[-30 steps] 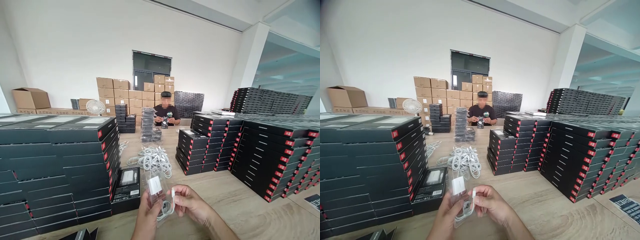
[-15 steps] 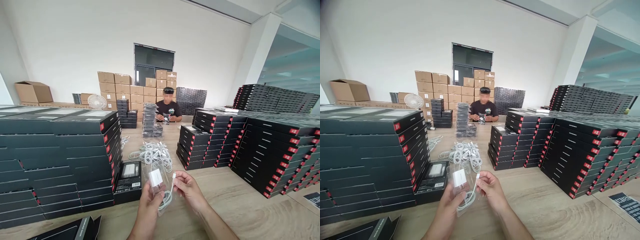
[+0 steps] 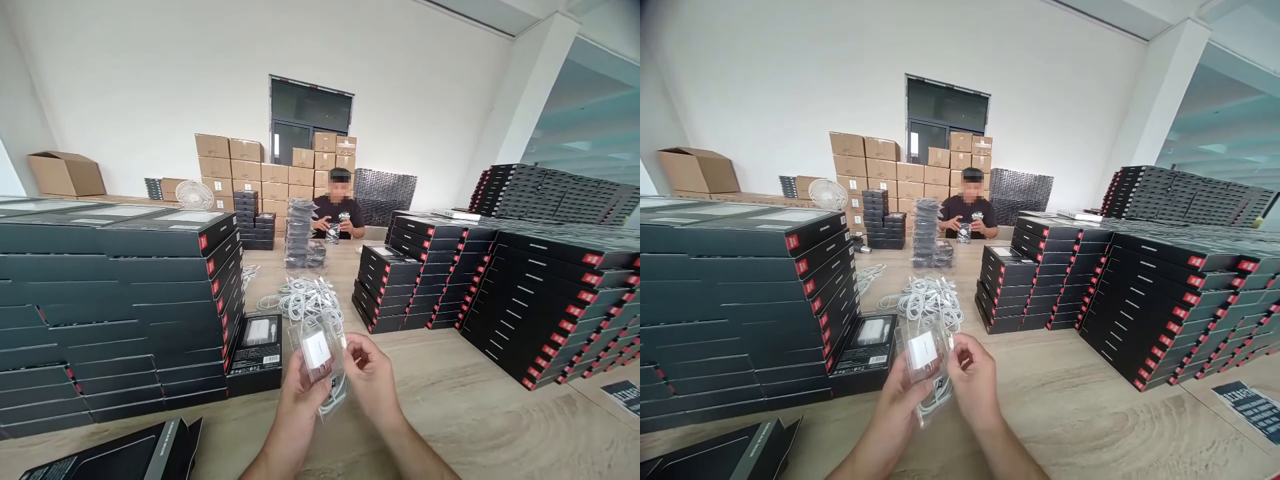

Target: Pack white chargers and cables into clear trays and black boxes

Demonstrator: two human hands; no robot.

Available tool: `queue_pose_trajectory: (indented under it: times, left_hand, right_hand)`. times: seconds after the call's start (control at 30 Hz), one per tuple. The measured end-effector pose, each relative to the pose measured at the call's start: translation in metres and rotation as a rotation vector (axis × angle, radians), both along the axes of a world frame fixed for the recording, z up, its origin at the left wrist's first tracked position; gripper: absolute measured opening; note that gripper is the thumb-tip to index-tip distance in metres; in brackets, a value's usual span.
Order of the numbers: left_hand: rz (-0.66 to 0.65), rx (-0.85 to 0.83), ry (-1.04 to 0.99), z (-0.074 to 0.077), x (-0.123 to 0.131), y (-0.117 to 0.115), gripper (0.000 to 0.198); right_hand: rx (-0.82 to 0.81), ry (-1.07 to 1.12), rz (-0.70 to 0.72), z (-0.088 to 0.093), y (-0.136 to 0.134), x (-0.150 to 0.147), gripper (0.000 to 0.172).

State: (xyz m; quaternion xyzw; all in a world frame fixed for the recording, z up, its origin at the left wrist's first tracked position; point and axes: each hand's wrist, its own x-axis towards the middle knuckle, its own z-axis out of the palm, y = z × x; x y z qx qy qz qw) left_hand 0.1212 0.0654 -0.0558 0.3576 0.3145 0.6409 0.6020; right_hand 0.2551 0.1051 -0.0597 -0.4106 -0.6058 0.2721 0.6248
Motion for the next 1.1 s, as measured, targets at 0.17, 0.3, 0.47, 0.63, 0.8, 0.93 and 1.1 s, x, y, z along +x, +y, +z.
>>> queue_pose_trajectory:
  times: [0.17,0.3,0.47,0.63,0.8,0.93,1.1]
  left_hand:
    - [-0.098,0.017,-0.004,0.007,0.006,-0.005,0.067]
    - [-0.145,0.020,-0.011,0.006,0.006,-0.008,0.068]
    - [-0.178,0.009,-0.057,0.004,0.004,-0.008,0.065]
    - [-0.238,-0.024,-0.163,0.012,-0.002,-0.013,0.062]
    - [-0.314,0.000,-0.250,0.022,-0.012,-0.015,0.062]
    - [-0.306,0.029,-0.233,0.024,-0.013,-0.014,0.062]
    - [-0.259,0.092,-0.160,0.015,-0.005,-0.013,0.067]
  right_hand:
    - [0.328,-0.495,-0.256,-0.003,-0.001,0.001,0.035]
    - [0.430,-0.746,-0.371,-0.003,-0.002,0.003,0.039]
    - [0.400,-0.907,-0.378,-0.001,-0.008,0.000,0.034]
    - [0.321,-0.829,-0.243,0.006,-0.014,0.000,0.030]
    - [0.296,-0.566,-0.017,0.006,-0.015,0.008,0.039]
    - [0.278,-0.489,-0.038,0.002,-0.015,0.008,0.038]
    - [0.406,-0.617,-0.188,0.004,-0.017,0.006,0.040]
